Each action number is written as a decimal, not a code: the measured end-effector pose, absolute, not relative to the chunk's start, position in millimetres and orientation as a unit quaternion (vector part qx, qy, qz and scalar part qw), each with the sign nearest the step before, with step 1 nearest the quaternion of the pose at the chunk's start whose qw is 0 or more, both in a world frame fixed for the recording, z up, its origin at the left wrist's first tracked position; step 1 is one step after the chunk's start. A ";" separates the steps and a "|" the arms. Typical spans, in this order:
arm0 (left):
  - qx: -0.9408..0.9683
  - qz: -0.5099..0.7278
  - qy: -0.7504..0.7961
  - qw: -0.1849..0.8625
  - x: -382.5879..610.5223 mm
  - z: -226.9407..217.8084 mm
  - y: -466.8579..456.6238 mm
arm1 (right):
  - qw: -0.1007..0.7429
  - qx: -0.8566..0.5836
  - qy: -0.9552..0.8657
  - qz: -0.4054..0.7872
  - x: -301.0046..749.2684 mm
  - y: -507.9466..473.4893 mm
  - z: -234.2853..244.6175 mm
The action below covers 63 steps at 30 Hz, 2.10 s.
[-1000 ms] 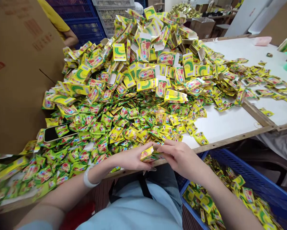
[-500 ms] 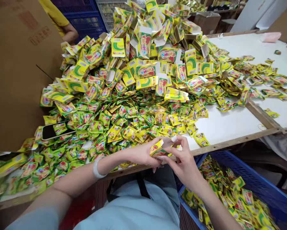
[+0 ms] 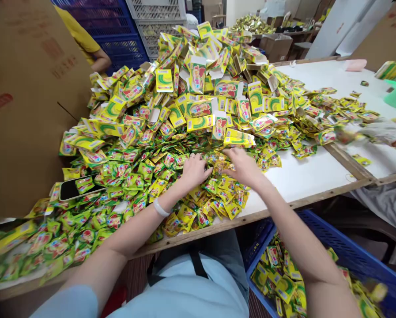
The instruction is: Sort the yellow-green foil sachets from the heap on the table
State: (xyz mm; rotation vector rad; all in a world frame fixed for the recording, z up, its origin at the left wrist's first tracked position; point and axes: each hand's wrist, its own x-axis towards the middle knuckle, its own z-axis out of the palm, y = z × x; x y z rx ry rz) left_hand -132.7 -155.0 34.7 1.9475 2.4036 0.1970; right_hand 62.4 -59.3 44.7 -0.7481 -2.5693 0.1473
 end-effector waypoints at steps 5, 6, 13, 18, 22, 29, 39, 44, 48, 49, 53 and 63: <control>0.633 0.183 0.749 0.072 -151.5 28.4 -164.6 | 0.161 -0.355 -0.918 0.076 27.2 -83.6 4.7; 0.632 0.229 0.736 0.081 -158.5 28.2 -167.8 | 0.188 -0.362 -0.907 0.100 33.7 -83.9 4.0; 0.543 0.507 0.623 0.246 -169.5 33.9 -190.9 | 0.466 -0.315 -0.620 0.547 32.6 -115.7 20.5; 0.525 0.554 0.552 0.335 -147.3 51.4 -206.5 | 0.515 -0.338 -0.506 0.604 -0.7 -145.7 20.0; 0.530 0.533 0.566 0.339 -139.7 49.4 -210.1 | 0.484 -0.313 -0.503 0.644 9.0 -145.0 19.9; 0.699 0.440 0.535 0.178 -138.4 57.7 -173.0 | 0.390 -0.293 -0.507 0.711 45.1 -125.1 16.8; 0.688 0.168 0.705 -0.033 -212.8 79.7 -38.9 | 0.484 -0.353 -0.542 0.590 74.8 -123.3 9.3; 0.683 0.384 0.606 0.136 -205.3 74.5 -94.2 | 0.487 -0.331 -0.512 0.625 84.5 -121.2 6.1; 0.598 0.457 0.521 0.403 -184.5 77.6 -163.2 | 0.451 -0.300 -0.472 0.695 81.1 -126.5 8.8; 0.564 0.468 0.515 0.445 -179.3 77.0 -177.6 | 0.440 -0.305 -0.479 0.695 78.8 -129.4 11.6; 0.485 0.485 0.527 0.503 -163.5 66.4 -216.3 | 0.433 -0.321 -0.519 0.663 67.7 -144.5 35.1; 0.490 0.489 0.506 0.514 -131.0 62.7 -253.7 | 0.395 -0.230 -0.788 0.413 28.6 -168.4 89.4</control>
